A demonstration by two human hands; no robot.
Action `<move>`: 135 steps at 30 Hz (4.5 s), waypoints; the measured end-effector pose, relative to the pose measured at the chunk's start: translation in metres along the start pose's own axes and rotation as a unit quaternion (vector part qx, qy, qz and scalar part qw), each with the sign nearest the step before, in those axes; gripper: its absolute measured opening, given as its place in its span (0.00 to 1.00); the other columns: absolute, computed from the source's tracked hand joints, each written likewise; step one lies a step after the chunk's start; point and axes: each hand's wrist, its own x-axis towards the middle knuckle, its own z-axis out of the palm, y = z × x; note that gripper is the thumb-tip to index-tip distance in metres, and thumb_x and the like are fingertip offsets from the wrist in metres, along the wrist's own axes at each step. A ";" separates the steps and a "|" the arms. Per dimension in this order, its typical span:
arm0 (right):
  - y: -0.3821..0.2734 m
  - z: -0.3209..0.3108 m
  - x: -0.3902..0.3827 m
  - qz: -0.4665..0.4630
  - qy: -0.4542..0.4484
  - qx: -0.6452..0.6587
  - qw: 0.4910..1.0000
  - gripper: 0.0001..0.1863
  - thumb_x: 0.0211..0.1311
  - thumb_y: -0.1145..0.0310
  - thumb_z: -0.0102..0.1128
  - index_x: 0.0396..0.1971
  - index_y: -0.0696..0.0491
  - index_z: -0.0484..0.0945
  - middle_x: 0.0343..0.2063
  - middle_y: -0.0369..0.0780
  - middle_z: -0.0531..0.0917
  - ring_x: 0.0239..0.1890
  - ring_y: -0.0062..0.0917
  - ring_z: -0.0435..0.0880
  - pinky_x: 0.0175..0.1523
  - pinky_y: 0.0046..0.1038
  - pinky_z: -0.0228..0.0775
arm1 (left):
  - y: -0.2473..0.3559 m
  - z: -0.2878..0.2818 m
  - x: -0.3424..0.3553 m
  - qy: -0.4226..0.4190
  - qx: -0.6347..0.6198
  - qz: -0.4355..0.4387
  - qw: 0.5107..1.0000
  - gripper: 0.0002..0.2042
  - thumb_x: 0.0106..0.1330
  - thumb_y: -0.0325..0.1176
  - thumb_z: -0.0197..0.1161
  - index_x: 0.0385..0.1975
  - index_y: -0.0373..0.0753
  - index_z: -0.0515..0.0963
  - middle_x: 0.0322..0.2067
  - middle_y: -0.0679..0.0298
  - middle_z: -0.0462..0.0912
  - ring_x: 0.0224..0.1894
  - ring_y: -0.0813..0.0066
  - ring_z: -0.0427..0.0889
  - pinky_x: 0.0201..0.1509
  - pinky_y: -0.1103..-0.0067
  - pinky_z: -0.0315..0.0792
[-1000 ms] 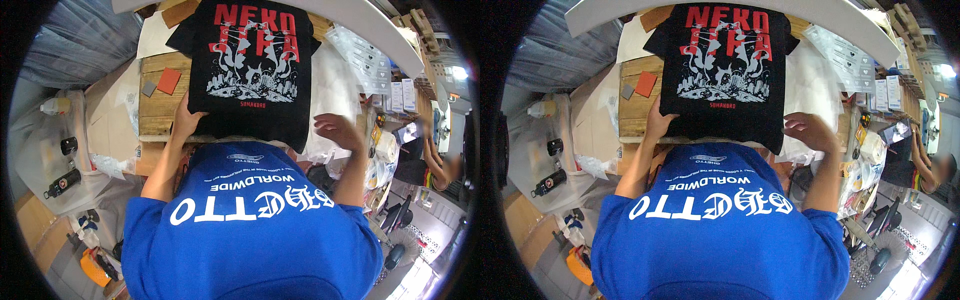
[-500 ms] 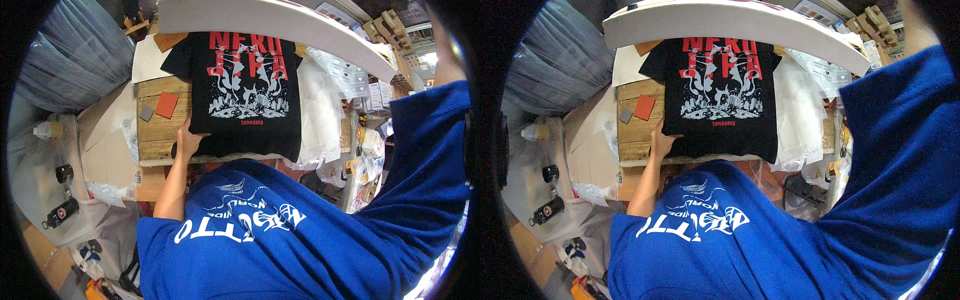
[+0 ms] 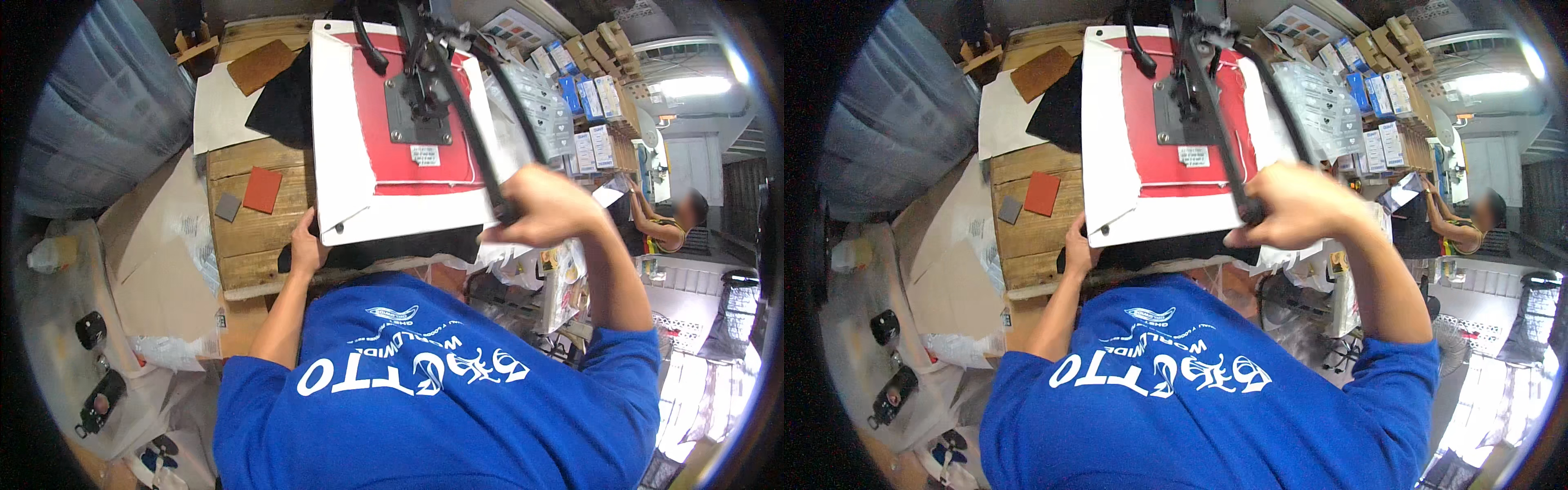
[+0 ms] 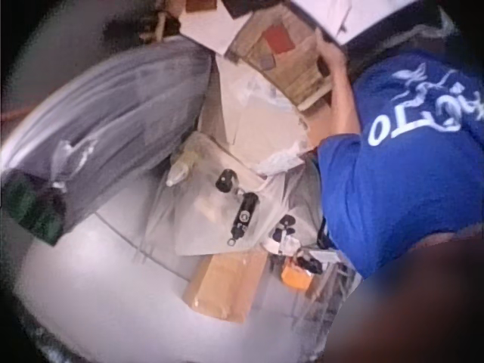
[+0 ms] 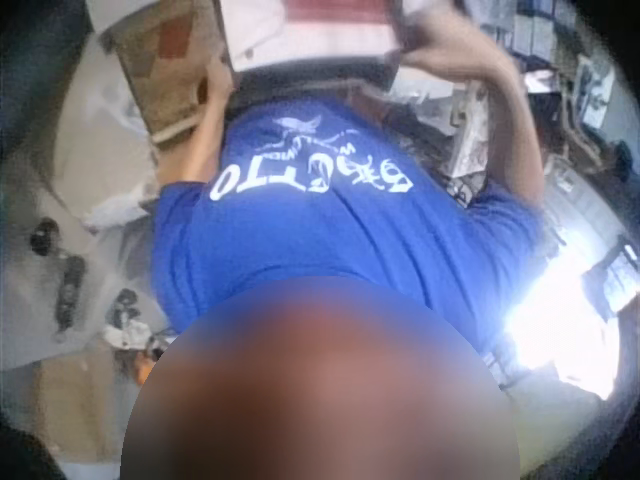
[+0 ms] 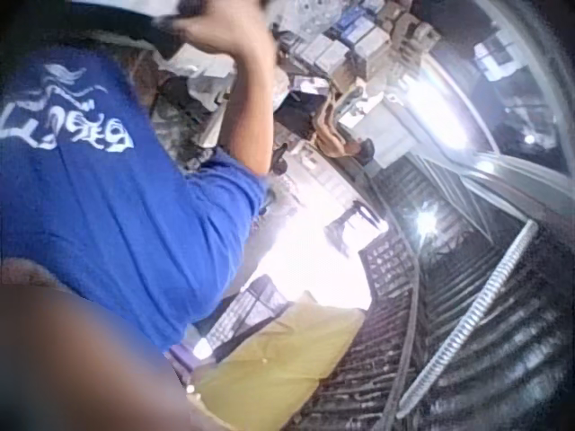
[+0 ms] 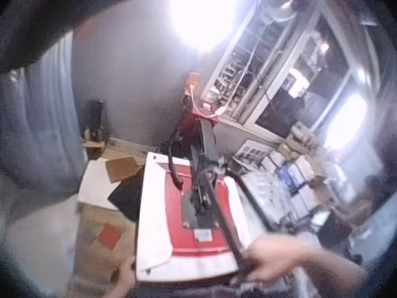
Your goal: The person uses a heat press to apply designs to black t-shirts. They place shirts on the press, lower the heated platen, and then remove the finished shirts. The person also handles cardboard pieces and a smartphone during the process.
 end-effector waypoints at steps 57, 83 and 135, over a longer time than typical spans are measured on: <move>0.032 0.098 0.131 -0.050 0.223 0.006 0.973 0.11 0.29 0.64 0.70 0.17 0.49 0.79 0.17 0.36 0.75 0.20 0.32 0.77 0.25 0.34 0.70 | 0.103 -0.272 0.559 0.482 0.334 0.164 0.794 0.43 0.61 0.52 0.68 0.66 0.29 0.55 0.65 0.42 0.62 0.68 0.45 0.64 0.73 0.47 0.51; 0.032 0.097 0.130 -0.058 0.219 0.015 0.974 0.12 0.30 0.64 0.72 0.20 0.50 0.82 0.19 0.36 0.78 0.22 0.33 0.80 0.28 0.34 0.74 | 0.060 -0.252 0.498 0.298 0.521 0.252 0.759 0.19 0.67 0.36 0.60 0.56 0.40 0.74 0.61 0.57 0.71 0.60 0.53 0.73 0.63 0.57 0.66; 0.054 0.112 0.119 0.020 0.117 0.051 0.992 0.16 0.38 0.66 0.61 0.32 0.53 0.86 0.30 0.46 0.87 0.37 0.45 0.87 0.41 0.43 0.80 | 0.321 0.120 0.175 -0.237 -0.058 0.510 0.825 0.11 0.55 0.17 0.62 0.37 0.34 0.81 0.39 0.52 0.83 0.43 0.55 0.82 0.49 0.68 0.75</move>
